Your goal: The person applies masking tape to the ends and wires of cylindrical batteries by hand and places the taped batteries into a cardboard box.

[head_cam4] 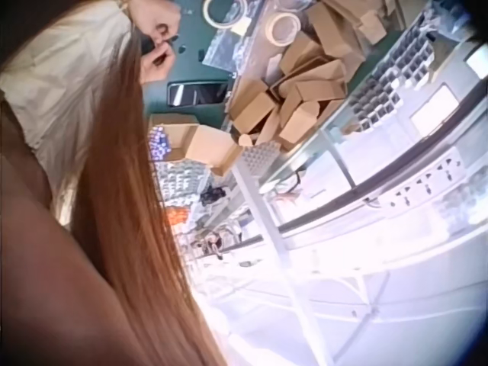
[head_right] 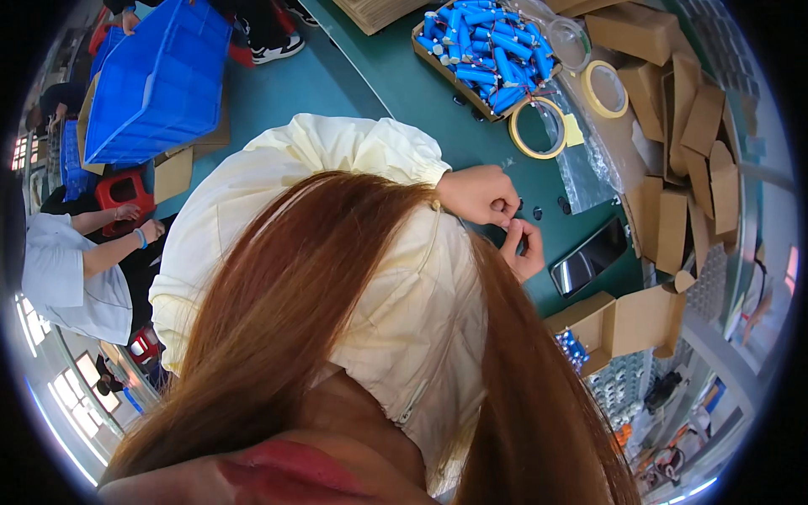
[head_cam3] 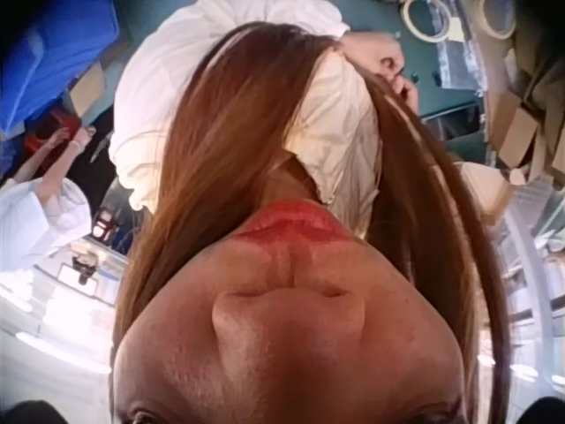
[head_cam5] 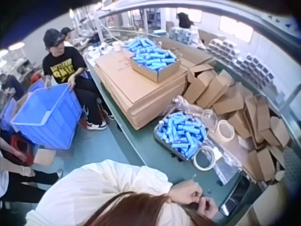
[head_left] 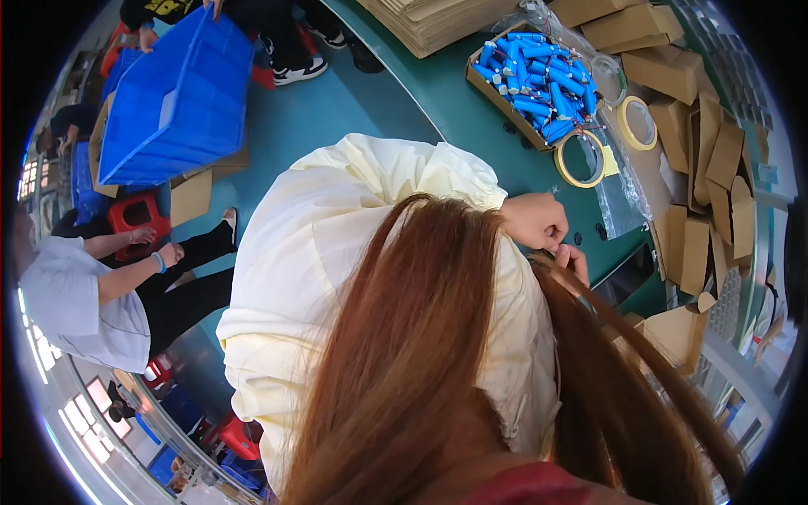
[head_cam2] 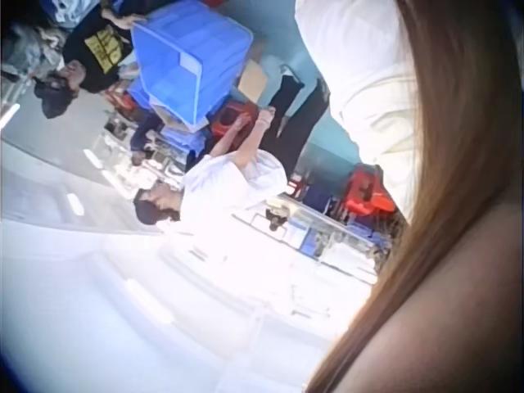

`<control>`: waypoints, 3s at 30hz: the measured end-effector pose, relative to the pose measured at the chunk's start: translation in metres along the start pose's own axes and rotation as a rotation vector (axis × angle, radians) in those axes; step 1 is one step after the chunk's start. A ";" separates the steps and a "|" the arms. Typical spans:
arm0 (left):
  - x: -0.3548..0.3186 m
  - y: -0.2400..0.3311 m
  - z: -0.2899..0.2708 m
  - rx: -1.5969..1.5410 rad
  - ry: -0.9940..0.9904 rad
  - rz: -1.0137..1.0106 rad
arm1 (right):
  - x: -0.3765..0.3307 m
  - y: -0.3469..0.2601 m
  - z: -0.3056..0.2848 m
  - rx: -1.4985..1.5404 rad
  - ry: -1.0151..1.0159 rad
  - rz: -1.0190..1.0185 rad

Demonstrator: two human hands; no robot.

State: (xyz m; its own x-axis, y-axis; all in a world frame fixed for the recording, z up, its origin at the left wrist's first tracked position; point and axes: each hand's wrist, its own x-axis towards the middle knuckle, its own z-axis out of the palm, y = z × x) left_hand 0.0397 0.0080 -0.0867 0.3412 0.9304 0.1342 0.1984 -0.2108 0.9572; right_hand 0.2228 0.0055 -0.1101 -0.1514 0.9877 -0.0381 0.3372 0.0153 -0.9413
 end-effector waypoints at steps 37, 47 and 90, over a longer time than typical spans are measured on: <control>0.002 0.050 -0.030 -0.153 -0.296 -0.359 | -0.011 -0.064 -0.006 0.601 -0.172 0.088; -0.003 0.056 -0.027 -0.195 -0.223 -0.184 | -0.017 -0.070 -0.006 0.624 -0.221 0.067; -0.010 0.051 -0.028 0.301 0.023 0.221 | -0.014 -0.102 0.008 -0.245 0.026 -0.425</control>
State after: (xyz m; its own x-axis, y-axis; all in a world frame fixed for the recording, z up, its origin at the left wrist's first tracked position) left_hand 0.0202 -0.0040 -0.0320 0.3861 0.8585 0.3376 0.3846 -0.4824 0.7870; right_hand 0.1833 -0.0107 -0.0166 -0.3005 0.8897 0.3438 0.4594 0.4509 -0.7653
